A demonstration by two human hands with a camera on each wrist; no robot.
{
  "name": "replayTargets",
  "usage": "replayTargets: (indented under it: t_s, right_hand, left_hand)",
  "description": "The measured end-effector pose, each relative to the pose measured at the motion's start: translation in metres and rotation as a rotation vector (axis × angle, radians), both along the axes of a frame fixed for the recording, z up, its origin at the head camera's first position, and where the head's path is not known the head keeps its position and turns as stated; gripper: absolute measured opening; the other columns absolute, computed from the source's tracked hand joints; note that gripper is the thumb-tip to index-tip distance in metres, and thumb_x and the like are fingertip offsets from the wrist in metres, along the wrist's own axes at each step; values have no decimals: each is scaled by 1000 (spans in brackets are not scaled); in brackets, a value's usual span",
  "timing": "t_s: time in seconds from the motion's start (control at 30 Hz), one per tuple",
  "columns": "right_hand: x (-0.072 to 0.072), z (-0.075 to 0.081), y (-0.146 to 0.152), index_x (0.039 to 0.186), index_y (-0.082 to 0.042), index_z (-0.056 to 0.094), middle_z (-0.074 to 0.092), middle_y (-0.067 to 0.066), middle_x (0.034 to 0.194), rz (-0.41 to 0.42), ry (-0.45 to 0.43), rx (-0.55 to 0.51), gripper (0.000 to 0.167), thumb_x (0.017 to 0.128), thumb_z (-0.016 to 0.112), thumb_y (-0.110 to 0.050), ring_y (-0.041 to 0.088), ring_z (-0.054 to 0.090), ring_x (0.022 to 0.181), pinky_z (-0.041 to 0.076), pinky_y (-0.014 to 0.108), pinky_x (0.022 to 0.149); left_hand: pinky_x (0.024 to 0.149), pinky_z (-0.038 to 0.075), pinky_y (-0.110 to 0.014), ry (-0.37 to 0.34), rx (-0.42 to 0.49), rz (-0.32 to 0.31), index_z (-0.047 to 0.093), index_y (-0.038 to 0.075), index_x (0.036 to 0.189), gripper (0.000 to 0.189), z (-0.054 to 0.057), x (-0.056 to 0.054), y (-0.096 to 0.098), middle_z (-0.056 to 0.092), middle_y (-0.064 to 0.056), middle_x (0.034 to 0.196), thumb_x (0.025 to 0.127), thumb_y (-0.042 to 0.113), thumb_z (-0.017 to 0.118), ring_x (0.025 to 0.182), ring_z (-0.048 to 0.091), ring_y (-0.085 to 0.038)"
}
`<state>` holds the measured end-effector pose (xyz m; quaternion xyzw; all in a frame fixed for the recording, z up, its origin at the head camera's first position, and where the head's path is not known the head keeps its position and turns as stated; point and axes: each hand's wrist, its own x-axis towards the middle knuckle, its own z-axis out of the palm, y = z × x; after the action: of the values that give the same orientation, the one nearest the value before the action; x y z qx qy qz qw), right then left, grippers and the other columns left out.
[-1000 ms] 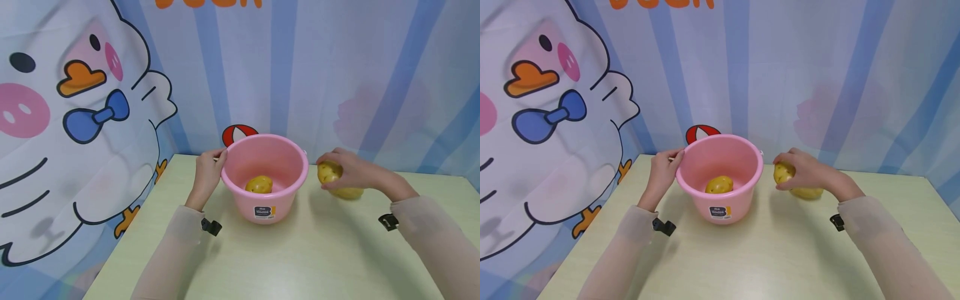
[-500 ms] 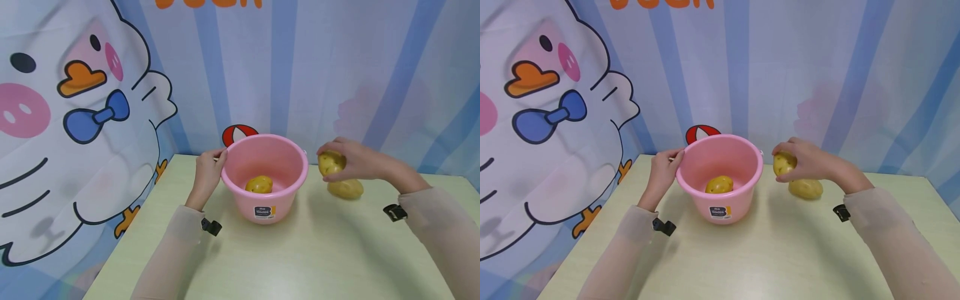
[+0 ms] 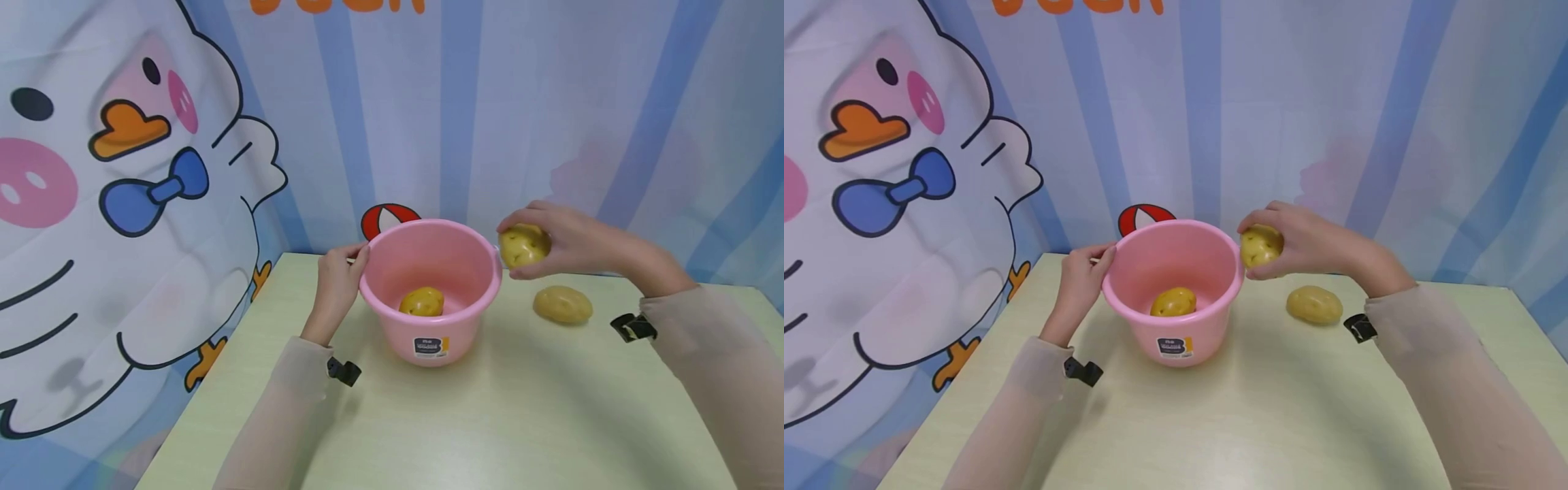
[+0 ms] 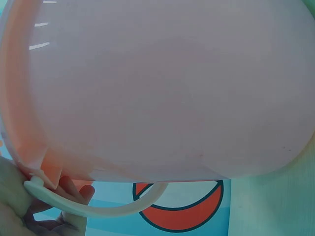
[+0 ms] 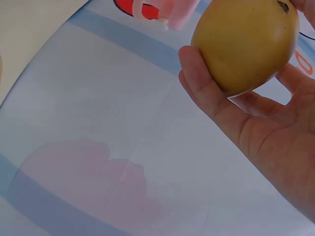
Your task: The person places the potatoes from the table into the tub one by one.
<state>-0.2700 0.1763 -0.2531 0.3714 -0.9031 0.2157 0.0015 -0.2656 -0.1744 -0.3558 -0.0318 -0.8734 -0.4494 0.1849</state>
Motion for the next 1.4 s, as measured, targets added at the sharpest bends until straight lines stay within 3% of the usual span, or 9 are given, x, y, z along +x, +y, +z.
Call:
replayTargets:
  t_s: [0.47, 0.97, 1.4]
  right_hand:
    - [-5, 10, -27, 129, -15, 62, 58, 5, 117, 34, -6, -9, 54, 81, 81, -30, 22, 55, 97, 52, 36, 74]
    - [-10, -2, -45, 129, -13, 62, 56, 5, 119, 50, -56, -18, 56, 79, 80, -28, 24, 54, 103, 56, 35, 74]
    - [-11, -2, -52, 129, -11, 62, 57, 7, 120, 57, -75, -20, 57, 79, 79, -30, 25, 53, 104, 56, 37, 74]
  left_hand:
    - [66, 59, -33, -7, 11, 0, 69, 6, 128, 35, 0, 0, 0, 72, -11, 107, 104, 27, 55, 79, 69, -21]
    - [64, 59, -32, -3, 6, 1, 69, 7, 128, 35, -1, -1, 0, 72, -10, 106, 104, 28, 55, 78, 69, -20]
    - [64, 59, -32, -2, 5, 9, 69, 7, 128, 35, -2, -1, 0, 72, -11, 107, 104, 28, 55, 77, 69, -20]
